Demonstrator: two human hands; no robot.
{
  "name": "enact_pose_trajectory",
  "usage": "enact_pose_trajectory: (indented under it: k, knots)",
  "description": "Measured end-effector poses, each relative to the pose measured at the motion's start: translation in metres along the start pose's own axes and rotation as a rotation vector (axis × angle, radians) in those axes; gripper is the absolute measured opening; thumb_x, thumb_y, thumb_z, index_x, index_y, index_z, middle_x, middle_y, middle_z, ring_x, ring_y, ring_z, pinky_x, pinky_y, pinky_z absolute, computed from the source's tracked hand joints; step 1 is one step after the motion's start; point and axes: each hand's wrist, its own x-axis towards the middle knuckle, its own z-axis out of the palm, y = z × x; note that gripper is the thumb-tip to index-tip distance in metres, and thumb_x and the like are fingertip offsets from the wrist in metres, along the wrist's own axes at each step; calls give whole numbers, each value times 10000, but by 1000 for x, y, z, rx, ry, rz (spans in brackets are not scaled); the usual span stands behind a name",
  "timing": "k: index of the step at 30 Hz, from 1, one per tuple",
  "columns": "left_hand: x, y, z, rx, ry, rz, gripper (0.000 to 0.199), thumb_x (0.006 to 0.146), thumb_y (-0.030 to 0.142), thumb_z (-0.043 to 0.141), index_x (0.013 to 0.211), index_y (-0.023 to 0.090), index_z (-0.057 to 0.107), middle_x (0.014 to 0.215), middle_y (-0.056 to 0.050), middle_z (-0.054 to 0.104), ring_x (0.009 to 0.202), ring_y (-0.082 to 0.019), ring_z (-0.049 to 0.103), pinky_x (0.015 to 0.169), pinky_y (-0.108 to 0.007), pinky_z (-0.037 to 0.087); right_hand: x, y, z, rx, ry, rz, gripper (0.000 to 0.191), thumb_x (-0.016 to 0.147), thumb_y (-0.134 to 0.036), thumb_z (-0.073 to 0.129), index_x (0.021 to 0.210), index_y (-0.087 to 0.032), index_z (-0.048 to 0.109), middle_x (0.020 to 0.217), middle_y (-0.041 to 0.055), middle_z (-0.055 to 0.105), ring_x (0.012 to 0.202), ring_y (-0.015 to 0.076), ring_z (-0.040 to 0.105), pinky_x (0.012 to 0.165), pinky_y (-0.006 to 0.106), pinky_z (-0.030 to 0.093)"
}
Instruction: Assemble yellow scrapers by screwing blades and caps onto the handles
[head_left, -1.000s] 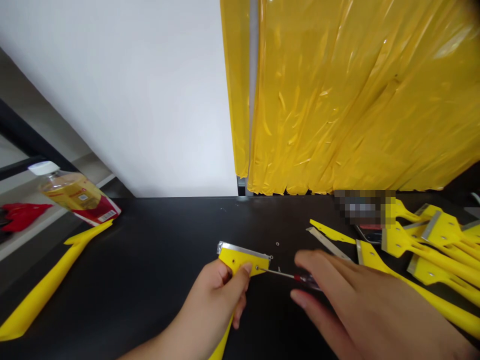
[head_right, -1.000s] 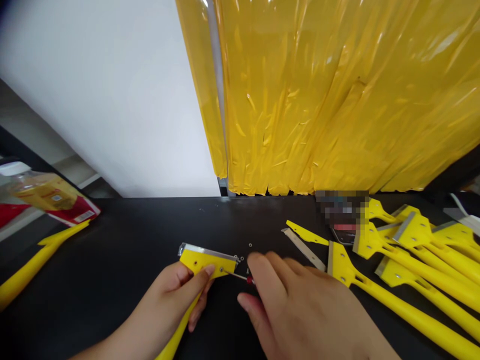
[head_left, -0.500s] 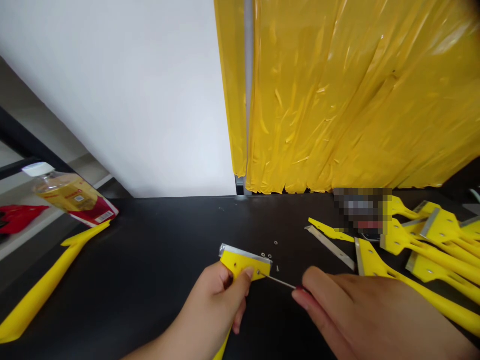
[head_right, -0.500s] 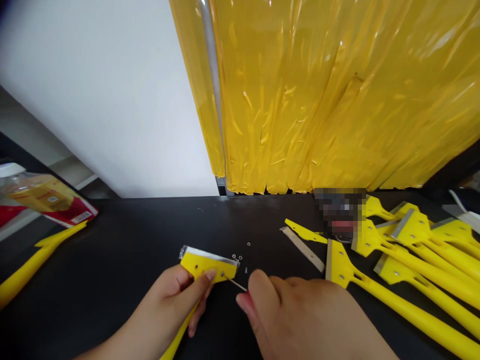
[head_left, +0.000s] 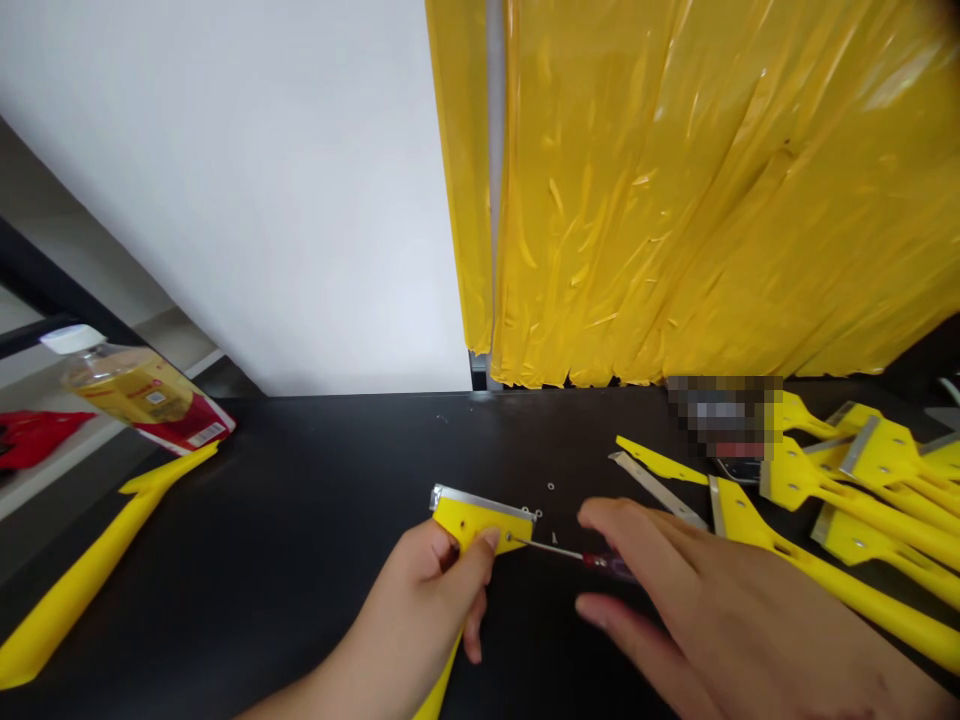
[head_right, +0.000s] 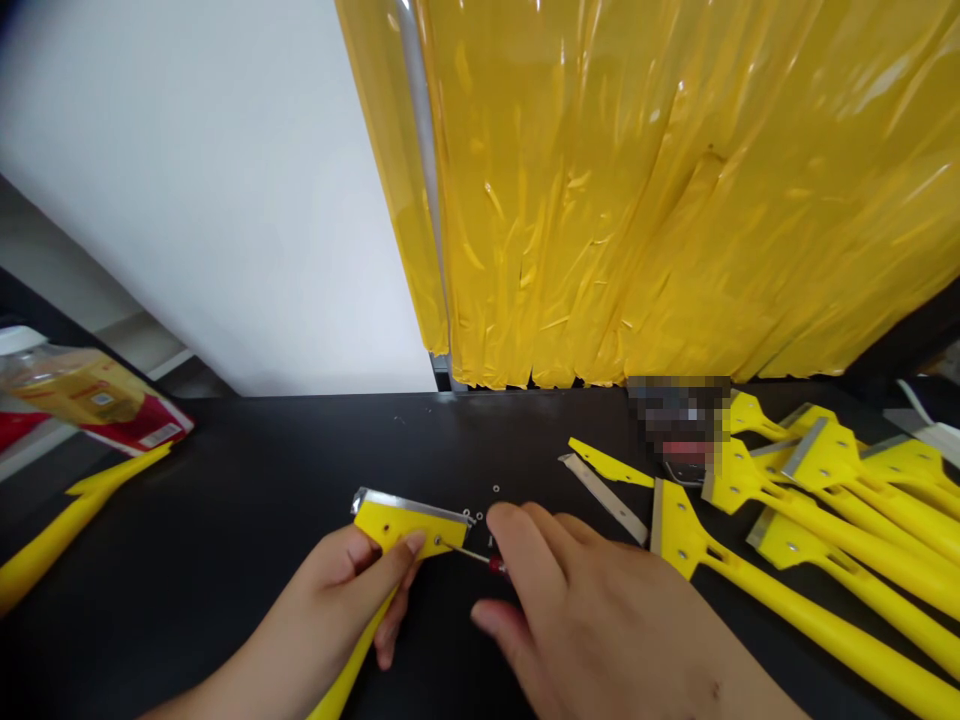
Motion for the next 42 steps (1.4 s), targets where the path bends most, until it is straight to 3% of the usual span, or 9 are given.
enact_pose_trajectory:
  k: [18,23,27,30,32,35,38,40,42]
  knots:
    - [0,4,1,-11,44,-4,522,856,624,656,546,242,482,379,49,490,332,-110,447,395,-234,403,5,1,0,44,-33,-42,334,1091,-285,409,767,-247,481,523,-65,560,359,129,516,436,316,218]
    - [-4,9,-1,1,45,-6,494,850,591,686,554,223,541,390,37,518,351,-130,499,442,-258,456,3,5,5,224,-76,-8,252,1085,-258,431,853,-246,529,600,-62,602,476,152,617,474,296,332]
    - [-5,13,-6,18,122,54,480,880,550,675,545,220,575,423,33,529,401,-152,543,496,-279,490,5,2,13,457,-231,259,250,1068,-303,490,834,-247,554,645,-50,615,585,154,640,525,248,419]
    - [-5,17,-10,129,162,138,510,934,514,623,520,220,579,450,6,576,466,-170,598,559,-281,490,8,-4,20,696,-309,464,358,1096,-312,414,783,-233,570,581,-48,580,521,130,594,448,211,360]
    - [-3,21,-14,207,185,172,521,947,514,613,520,217,590,476,-7,612,497,-177,618,588,-283,488,9,-8,24,824,-344,532,385,1100,-304,384,786,-223,591,526,-55,556,450,116,552,408,196,318]
    - [5,28,-25,273,235,203,534,943,530,628,518,209,597,477,-12,625,497,-177,625,593,-283,482,12,-10,24,1006,-441,604,352,1084,-318,417,823,-215,630,526,-46,589,446,117,561,422,182,371]
    - [17,34,-39,110,257,192,454,896,525,705,595,198,613,467,18,603,455,-168,620,554,-274,492,22,-5,16,1353,-421,698,324,1094,-399,385,947,-214,606,598,-15,674,474,139,632,463,205,472]
    - [25,37,-46,-22,238,174,420,870,522,736,640,191,618,464,36,584,424,-157,599,509,-264,491,31,5,5,1543,-322,628,396,1113,-479,293,1027,-222,582,711,34,756,539,173,720,515,258,558]
    - [30,38,-49,-85,224,160,428,864,523,733,631,187,609,453,40,562,405,-141,564,476,-255,482,35,22,-3,1413,-193,409,512,1128,-468,192,1047,-227,637,794,54,794,603,191,776,535,278,582]
